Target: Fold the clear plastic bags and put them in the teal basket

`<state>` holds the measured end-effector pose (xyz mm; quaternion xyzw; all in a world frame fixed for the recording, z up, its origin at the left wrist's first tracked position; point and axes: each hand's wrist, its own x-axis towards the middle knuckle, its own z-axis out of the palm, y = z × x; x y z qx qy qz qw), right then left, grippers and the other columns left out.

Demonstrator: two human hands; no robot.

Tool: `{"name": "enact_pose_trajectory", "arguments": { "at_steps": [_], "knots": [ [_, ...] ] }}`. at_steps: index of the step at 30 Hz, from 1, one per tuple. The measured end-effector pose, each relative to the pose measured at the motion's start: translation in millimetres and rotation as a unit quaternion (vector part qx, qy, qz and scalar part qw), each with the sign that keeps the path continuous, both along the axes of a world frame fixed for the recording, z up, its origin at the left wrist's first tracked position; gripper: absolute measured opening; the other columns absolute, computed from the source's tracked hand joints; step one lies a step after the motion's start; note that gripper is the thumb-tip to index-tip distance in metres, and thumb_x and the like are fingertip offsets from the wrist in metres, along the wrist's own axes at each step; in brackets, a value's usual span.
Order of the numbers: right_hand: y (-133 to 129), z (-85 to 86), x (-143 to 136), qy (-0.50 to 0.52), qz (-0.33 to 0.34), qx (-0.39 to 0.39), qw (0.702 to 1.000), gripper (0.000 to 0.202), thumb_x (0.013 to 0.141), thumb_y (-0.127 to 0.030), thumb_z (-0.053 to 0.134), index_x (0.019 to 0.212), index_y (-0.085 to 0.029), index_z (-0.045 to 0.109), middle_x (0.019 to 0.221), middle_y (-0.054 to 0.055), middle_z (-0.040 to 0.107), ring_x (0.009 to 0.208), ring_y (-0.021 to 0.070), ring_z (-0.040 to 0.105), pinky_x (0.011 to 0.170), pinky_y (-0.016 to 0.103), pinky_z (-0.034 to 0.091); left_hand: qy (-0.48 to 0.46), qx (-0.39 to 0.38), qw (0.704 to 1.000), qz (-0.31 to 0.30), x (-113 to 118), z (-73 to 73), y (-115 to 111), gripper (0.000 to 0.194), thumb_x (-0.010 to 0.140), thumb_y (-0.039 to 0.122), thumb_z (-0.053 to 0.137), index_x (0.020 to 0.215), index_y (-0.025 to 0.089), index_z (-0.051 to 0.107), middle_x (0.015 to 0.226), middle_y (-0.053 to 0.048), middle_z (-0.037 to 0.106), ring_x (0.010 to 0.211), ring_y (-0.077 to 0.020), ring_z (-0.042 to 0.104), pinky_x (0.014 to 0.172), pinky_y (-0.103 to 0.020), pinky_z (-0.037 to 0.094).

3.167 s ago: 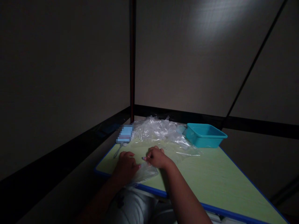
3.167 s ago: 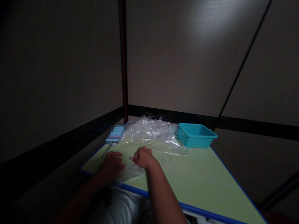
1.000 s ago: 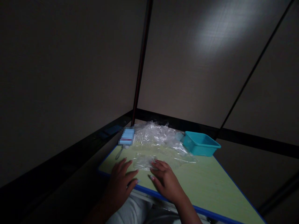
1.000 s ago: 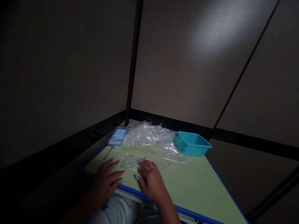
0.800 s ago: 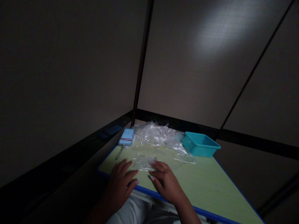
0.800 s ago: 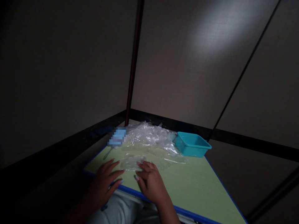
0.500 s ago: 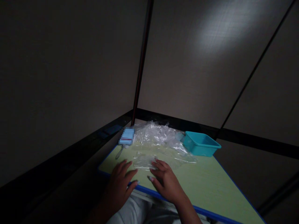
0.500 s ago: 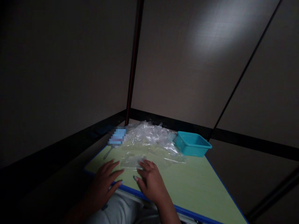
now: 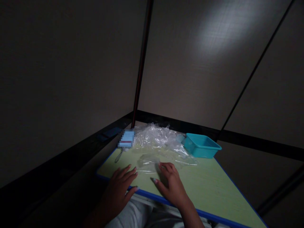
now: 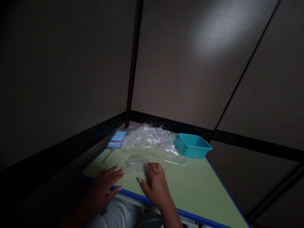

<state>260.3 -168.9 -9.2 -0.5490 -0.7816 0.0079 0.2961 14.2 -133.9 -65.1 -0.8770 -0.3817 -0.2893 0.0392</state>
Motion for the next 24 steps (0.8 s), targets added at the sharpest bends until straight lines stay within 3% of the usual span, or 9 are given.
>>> {"name": "enact_pose_trajectory", "arguments": {
  "at_steps": [6, 12, 17, 24],
  "knots": [
    [0, -11.0, 20, 0.019, -0.089, 0.015, 0.996, 0.045, 0.080, -0.038, 0.053, 0.121, -0.021, 0.052, 0.117, 0.010, 0.054, 0.110, 0.0259, 0.042, 0.092, 0.040, 0.034, 0.002, 0.008, 1.000, -0.009, -2, -1.6, 2, 0.041, 0.085, 0.039, 0.049, 0.125, 0.029, 0.047, 0.130, -0.001, 0.051, 0.122, -0.0230, 0.040, 0.098, -0.042, 0.034],
    [7, -18.5, 39, 0.044, -0.148, -0.016, 0.988, 0.054, 0.082, -0.042, 0.048, 0.133, -0.029, 0.036, 0.124, 0.005, 0.051, 0.117, 0.0246, 0.040, 0.094, 0.043, 0.030, -0.001, 0.015, 1.000, -0.022, -4, -2.5, 5, 0.043, 0.083, 0.040, 0.051, 0.124, 0.028, 0.047, 0.129, -0.002, 0.052, 0.121, -0.0235, 0.041, 0.098, -0.041, 0.036],
    [6, -18.1, 52, 0.068, -0.224, -0.030, 0.972, 0.046, 0.082, -0.045, 0.045, 0.122, -0.023, 0.050, 0.119, 0.009, 0.055, 0.113, 0.0249, 0.046, 0.093, 0.043, 0.029, 0.010, 0.012, 1.000, -0.026, -9, -1.6, 6, 0.042, 0.084, 0.039, 0.051, 0.124, 0.029, 0.047, 0.129, 0.000, 0.051, 0.121, -0.0233, 0.042, 0.097, -0.040, 0.039],
    [-22, -18.8, 49, 0.033, -0.246, -0.023, 0.968, 0.040, 0.083, -0.046, 0.044, 0.115, -0.026, 0.055, 0.117, 0.008, 0.056, 0.112, 0.0259, 0.046, 0.090, 0.045, 0.032, -0.007, 0.030, 0.999, -0.017, -10, 12.0, 16, 0.036, 0.083, 0.039, 0.052, 0.116, 0.026, 0.054, 0.122, -0.003, 0.057, 0.115, -0.0232, 0.048, 0.095, -0.040, 0.041]
  ]
}}
